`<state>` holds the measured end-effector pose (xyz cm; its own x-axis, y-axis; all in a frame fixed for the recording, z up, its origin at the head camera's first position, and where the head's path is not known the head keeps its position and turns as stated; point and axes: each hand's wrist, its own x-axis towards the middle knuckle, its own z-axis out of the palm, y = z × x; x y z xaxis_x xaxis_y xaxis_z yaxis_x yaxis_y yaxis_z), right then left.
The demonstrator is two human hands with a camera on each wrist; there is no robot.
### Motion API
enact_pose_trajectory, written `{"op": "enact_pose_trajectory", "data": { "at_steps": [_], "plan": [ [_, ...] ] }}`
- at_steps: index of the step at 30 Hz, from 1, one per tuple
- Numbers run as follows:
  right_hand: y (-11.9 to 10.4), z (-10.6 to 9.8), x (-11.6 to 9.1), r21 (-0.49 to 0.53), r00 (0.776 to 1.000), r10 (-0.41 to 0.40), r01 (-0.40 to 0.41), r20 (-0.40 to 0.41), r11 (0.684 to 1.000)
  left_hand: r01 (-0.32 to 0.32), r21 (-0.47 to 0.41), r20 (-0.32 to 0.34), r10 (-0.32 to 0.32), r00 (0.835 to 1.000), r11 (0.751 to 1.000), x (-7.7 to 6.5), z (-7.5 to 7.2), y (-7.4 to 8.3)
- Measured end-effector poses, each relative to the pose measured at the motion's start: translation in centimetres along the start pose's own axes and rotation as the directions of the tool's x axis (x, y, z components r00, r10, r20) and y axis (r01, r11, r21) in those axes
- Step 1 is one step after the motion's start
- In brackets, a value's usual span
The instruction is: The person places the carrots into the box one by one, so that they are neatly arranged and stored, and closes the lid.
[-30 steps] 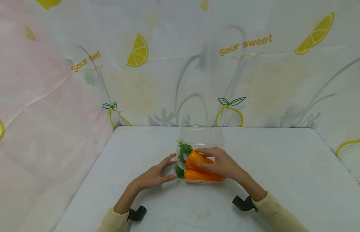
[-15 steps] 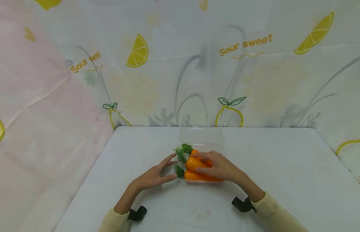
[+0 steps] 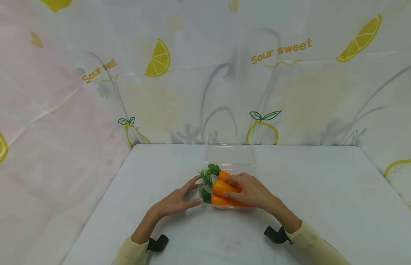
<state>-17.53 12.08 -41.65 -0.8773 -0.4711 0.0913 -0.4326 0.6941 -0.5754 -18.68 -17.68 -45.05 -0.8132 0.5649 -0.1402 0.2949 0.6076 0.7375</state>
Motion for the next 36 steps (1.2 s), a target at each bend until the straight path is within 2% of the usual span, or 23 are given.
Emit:
{"op": "enact_pose_trajectory", "data": {
  "at_steps": [5, 10, 16, 22, 25, 31, 36],
  "plan": [
    [0.0, -0.6, -0.3, 0.007, 0.999, 0.034, -0.034, 0.022, 0.999, 0.007, 0.010, 0.005, -0.007, 1.000, 1.000, 0.2, -0.1, 0.2],
    [0.4, -1.5, -0.7, 0.045, 0.999, 0.022, -0.024, 0.030, 0.999, 0.010, 0.019, 0.007, -0.011, 1.000, 1.000, 0.2, -0.2, 0.2],
    [1.3, -2.8, -1.2, 0.084, 1.000, 0.003, -0.001, -0.030, 0.996, 0.003, 0.001, 0.004, -0.003, 1.000, 1.000, 0.3, -0.2, 0.1],
    [2.6, -3.9, -1.4, 0.089, 0.995, 0.069, -0.063, -0.070, 0.994, 0.007, -0.027, 0.013, -0.006, 1.000, 1.000, 0.3, -0.5, 0.1],
    [3.6, -4.2, -1.4, 0.079, 0.990, 0.074, -0.065, -0.121, 0.995, 0.000, -0.070, 0.011, 0.001, 1.000, 0.998, 0.5, -0.9, 0.0],
    [6.0, -4.6, -1.0, 0.108, 0.966, 0.085, -0.060, -0.245, 0.992, 0.007, -0.149, -0.038, -0.013, 0.999, 0.989, 1.9, -1.5, -0.3],
    [7.0, -4.8, -0.5, 0.169, 0.941, 0.143, -0.094, -0.307, 0.981, 0.027, -0.225, -0.090, -0.048, 0.995, 0.974, 3.9, -2.1, -0.3]
  ]
}}
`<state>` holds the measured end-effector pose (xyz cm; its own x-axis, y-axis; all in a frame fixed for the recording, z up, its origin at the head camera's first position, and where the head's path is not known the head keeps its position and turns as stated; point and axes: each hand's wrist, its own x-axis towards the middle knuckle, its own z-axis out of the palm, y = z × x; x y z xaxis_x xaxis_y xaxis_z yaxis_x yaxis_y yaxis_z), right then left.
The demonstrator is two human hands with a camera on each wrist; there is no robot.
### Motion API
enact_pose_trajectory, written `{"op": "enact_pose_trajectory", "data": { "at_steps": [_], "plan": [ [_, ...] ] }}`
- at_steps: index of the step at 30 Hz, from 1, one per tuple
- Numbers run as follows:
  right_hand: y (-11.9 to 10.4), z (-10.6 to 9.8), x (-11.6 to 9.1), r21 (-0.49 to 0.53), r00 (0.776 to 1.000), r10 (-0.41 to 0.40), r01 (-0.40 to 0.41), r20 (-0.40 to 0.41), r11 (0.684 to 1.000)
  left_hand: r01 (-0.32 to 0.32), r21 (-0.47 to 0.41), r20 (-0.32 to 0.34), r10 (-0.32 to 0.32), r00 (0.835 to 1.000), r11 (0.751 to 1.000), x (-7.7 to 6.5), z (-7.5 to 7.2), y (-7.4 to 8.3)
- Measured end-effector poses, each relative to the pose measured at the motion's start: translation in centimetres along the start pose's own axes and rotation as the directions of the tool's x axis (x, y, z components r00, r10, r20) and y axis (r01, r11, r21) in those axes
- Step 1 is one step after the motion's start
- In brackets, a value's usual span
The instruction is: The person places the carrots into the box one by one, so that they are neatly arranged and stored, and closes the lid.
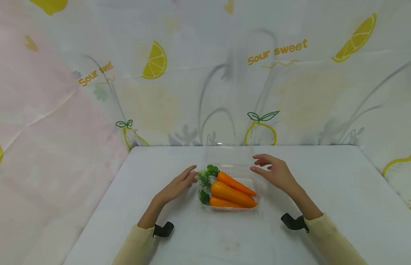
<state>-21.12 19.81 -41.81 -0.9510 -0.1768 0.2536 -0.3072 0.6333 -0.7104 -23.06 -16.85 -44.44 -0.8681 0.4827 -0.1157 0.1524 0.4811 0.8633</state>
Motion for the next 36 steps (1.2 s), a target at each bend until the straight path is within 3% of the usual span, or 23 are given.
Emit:
{"op": "enact_pose_trajectory", "data": {
  "at_steps": [6, 11, 17, 23, 32, 36],
  "plan": [
    [0.6, 0.0, 0.8, 0.033, 0.994, 0.103, -0.102, -0.041, 0.994, 0.019, -0.098, -0.131, -0.032, 0.991, 0.995, 2.9, -0.1, 0.7],
    [1.1, 0.3, 1.5, 0.035, 0.984, 0.172, -0.170, -0.046, 0.985, 0.090, -0.104, -0.234, -0.113, 0.966, 0.991, 5.0, 0.2, 1.5],
    [2.1, 0.6, 2.1, 0.033, 0.968, 0.251, -0.250, -0.012, 0.968, 0.155, -0.160, -0.294, -0.196, 0.935, 0.975, 6.7, 0.7, 1.7],
    [2.7, 1.1, 2.5, 0.038, 0.953, 0.300, -0.302, 0.050, 0.953, 0.162, -0.234, -0.327, -0.234, 0.916, 0.959, 7.5, 1.0, 1.5],
    [2.4, 1.5, 2.8, 0.096, 0.966, 0.259, -0.259, 0.003, 0.961, 0.160, -0.333, -0.347, -0.279, 0.896, 0.929, 7.7, 1.2, 1.4],
    [2.3, 1.6, 2.7, 0.120, 0.966, 0.257, -0.253, -0.022, 0.960, 0.122, -0.369, -0.357, -0.262, 0.896, 0.921, 7.8, 1.2, 1.2]
  ]
}}
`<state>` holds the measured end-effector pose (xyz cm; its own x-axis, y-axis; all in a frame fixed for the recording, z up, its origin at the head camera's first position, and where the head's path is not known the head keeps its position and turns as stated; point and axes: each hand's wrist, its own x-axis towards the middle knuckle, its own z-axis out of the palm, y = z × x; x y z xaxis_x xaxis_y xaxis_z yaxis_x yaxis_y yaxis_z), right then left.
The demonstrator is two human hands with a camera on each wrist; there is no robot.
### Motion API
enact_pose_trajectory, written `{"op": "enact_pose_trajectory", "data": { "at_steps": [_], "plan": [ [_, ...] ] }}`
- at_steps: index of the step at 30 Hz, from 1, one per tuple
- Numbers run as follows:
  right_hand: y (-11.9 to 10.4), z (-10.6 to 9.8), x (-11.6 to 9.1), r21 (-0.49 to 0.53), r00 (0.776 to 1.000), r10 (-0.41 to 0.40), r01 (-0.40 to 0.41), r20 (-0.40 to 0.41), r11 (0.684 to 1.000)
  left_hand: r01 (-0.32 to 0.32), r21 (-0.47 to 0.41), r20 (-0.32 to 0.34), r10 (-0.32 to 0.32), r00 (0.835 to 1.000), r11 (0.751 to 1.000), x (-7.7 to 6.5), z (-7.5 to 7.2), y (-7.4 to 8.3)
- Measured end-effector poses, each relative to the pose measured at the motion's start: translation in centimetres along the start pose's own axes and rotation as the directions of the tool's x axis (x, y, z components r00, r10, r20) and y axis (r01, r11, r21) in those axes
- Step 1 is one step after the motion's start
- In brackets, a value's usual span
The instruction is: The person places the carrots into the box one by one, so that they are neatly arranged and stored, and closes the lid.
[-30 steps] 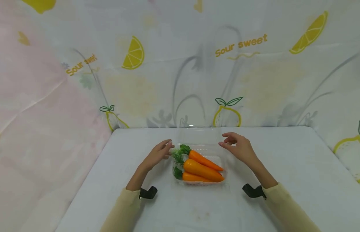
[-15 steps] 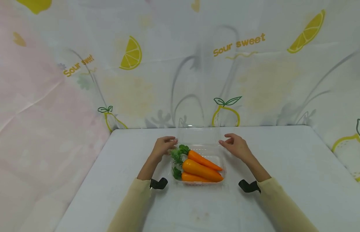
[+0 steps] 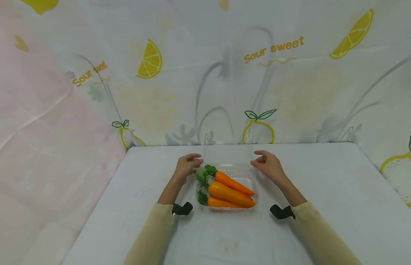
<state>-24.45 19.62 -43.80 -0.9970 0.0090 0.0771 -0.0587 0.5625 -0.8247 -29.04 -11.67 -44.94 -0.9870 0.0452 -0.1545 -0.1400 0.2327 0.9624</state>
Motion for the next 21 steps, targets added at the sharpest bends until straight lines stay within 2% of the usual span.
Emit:
{"op": "enact_pose_trajectory", "data": {
  "at_steps": [7, 13, 17, 21],
  "plan": [
    [0.2, 0.2, -0.5, 0.030, 0.992, -0.081, 0.084, -0.096, 0.996, -0.092, -0.075, 0.004, 0.092, 0.996, 0.993, -0.2, -0.5, 0.0],
    [0.8, 0.0, -1.1, 0.030, 0.969, -0.192, 0.199, -0.153, 0.980, -0.222, -0.111, 0.050, 0.229, 0.972, 0.969, -0.8, -1.2, -0.5],
    [0.9, -0.3, -1.8, 0.022, 0.969, -0.208, 0.213, -0.134, 0.977, -0.246, -0.086, 0.060, 0.251, 0.966, 0.966, -1.8, -1.5, -0.5],
    [0.8, -0.6, -2.7, -0.014, 0.973, -0.201, 0.200, -0.112, 0.980, -0.274, -0.004, 0.050, 0.274, 0.960, 0.962, -3.1, -1.7, -0.3]
  ]
}}
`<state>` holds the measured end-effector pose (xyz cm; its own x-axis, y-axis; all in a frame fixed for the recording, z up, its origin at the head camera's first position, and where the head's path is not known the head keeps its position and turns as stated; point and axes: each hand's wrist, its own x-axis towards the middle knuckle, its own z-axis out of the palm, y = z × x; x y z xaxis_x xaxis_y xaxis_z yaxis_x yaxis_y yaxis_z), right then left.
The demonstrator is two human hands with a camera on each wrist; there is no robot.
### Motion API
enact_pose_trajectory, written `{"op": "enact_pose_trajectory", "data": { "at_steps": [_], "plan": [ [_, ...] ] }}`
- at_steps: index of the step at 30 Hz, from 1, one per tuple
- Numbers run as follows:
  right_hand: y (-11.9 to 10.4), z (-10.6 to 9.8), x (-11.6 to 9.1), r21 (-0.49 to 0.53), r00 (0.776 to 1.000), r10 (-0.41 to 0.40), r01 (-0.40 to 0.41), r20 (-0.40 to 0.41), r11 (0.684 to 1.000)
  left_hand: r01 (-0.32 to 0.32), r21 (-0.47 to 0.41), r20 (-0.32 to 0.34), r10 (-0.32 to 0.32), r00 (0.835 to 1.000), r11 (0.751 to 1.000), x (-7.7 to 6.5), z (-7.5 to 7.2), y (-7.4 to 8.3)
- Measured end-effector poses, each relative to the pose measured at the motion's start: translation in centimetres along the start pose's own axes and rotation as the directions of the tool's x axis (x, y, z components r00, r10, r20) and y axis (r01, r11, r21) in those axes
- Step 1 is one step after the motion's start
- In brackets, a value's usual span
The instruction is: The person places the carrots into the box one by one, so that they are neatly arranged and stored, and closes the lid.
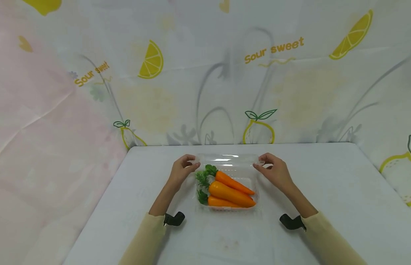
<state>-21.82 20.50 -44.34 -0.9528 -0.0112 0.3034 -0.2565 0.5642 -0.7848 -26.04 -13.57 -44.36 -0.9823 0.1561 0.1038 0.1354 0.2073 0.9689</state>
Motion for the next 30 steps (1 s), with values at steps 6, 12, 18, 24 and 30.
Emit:
{"op": "enact_pose_trajectory", "data": {
  "at_steps": [6, 12, 18, 24, 30],
  "plan": [
    [-0.6, -0.9, -1.3, -0.021, 0.999, -0.047, 0.047, 0.004, 0.999, -0.072, 0.141, 0.000, 0.073, 0.997, 0.987, -1.9, -0.5, 0.7],
    [-1.3, -1.7, -3.0, -0.036, 0.997, -0.065, 0.067, 0.050, 0.997, -0.057, 0.184, 0.037, 0.051, 0.998, 0.981, -3.8, -0.8, 1.3],
    [-2.0, -2.3, -4.4, -0.045, 0.995, -0.067, 0.070, 0.075, 0.996, 0.007, 0.154, -0.005, -0.006, 1.000, 0.988, -6.0, -0.2, 2.7],
    [-2.6, -2.8, -5.4, -0.020, 0.994, -0.057, 0.059, 0.097, 0.998, 0.070, 0.051, -0.051, -0.067, 0.996, 0.996, -6.9, 0.3, 2.4],
    [-3.4, -2.9, -6.7, 0.029, 0.988, 0.018, -0.023, 0.152, 0.999, 0.074, 0.030, -0.024, -0.073, 0.997, 0.997, -8.1, 0.5, 2.1]
  ]
}}
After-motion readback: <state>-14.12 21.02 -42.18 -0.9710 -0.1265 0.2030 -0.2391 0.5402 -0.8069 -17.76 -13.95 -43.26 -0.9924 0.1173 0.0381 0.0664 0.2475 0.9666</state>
